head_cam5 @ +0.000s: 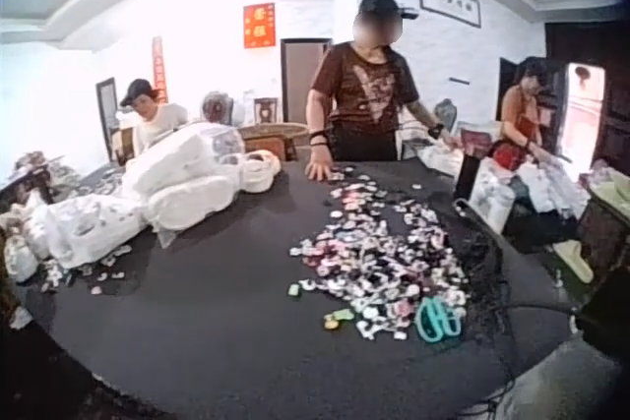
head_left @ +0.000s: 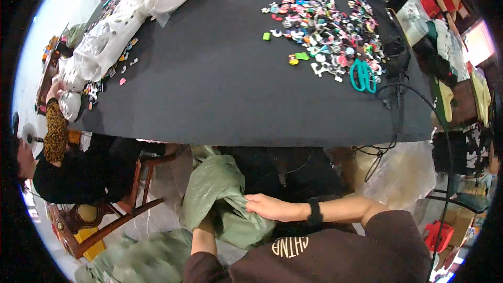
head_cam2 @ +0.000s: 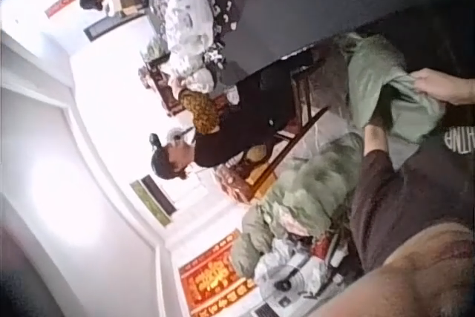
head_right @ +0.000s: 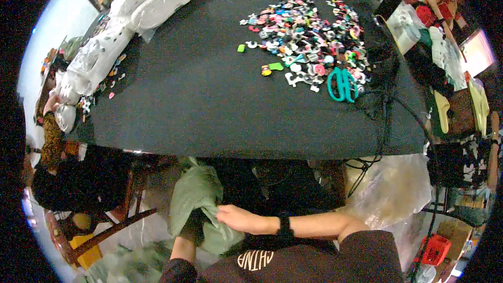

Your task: Attaching decorative charms and accessories to clogs.

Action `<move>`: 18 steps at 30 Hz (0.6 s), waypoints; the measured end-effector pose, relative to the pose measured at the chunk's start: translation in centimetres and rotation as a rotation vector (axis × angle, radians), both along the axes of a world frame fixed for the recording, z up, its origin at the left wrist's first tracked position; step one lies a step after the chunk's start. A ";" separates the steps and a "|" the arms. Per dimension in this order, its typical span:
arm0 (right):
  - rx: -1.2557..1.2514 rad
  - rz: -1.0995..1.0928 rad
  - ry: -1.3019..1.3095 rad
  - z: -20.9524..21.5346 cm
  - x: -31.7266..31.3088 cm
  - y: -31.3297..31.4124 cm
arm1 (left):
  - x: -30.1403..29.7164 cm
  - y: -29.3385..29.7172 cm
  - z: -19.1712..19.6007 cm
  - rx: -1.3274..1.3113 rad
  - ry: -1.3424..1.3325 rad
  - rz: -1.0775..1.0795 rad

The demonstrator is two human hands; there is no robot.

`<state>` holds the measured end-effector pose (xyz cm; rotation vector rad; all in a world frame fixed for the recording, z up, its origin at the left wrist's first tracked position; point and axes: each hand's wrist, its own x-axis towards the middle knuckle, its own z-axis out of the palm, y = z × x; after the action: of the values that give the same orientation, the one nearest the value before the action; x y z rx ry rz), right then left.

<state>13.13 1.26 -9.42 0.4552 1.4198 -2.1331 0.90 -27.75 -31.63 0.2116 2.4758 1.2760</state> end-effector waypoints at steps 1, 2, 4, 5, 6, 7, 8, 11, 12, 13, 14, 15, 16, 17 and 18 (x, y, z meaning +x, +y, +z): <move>0.011 -0.038 -0.001 -0.2 -0.5 0.1 | -0.1 -0.3 -0.2 0.004 -0.015 0.022; 0.019 -0.072 0.004 -0.8 -1.2 0.2 | -0.4 -0.6 -0.2 0.004 -0.024 0.047; 0.137 -0.061 0.028 -4.8 -2.2 -0.3 | -2.1 -0.2 0.0 0.002 -0.041 0.063; 0.247 -0.092 0.018 -6.8 -2.6 -1.2 | -2.0 -0.6 -0.2 -0.007 -0.051 0.094; 0.356 -0.121 0.007 -7.6 -2.6 -1.5 | -2.1 -3.6 -0.3 -0.017 -0.062 0.127; 0.265 -0.013 0.091 -3.8 -2.8 0.2 | -1.6 -7.1 -0.6 -0.024 -0.074 0.170; 0.261 -0.019 0.102 -4.8 -2.8 0.0 | -1.7 -7.0 -0.2 -0.029 -0.082 0.204; 0.477 0.099 0.118 -10.3 -3.2 0.4 | -1.3 -2.0 12.8 -0.253 0.335 -0.027; 0.476 0.087 0.128 -10.9 -3.4 0.7 | -1.6 -3.5 16.1 -0.534 0.546 -0.204; 0.494 0.167 0.150 -11.5 -3.6 1.1 | -2.2 -5.7 18.7 -0.443 0.499 -0.167; 0.507 0.268 0.178 -11.8 -3.8 1.1 | -2.5 -8.1 21.0 -0.360 0.447 -0.113; 0.585 0.208 0.216 -10.9 -3.2 1.6 | -1.9 -6.4 22.7 -0.366 0.453 -0.101; 0.582 0.217 0.233 -9.3 -2.9 2.3 | -3.3 -6.8 24.7 -0.330 0.514 -0.085; 0.620 0.230 0.249 -7.7 -2.7 2.8 | -5.2 -8.9 27.0 -0.299 0.575 -0.061; 0.656 0.240 0.260 -6.9 -2.3 3.5 | -7.6 -11.4 29.4 -0.267 0.633 -0.042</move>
<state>10.86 4.71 -16.34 0.2229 2.2037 -1.5419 -6.68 -39.13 -2.22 0.6834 3.1083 0.9424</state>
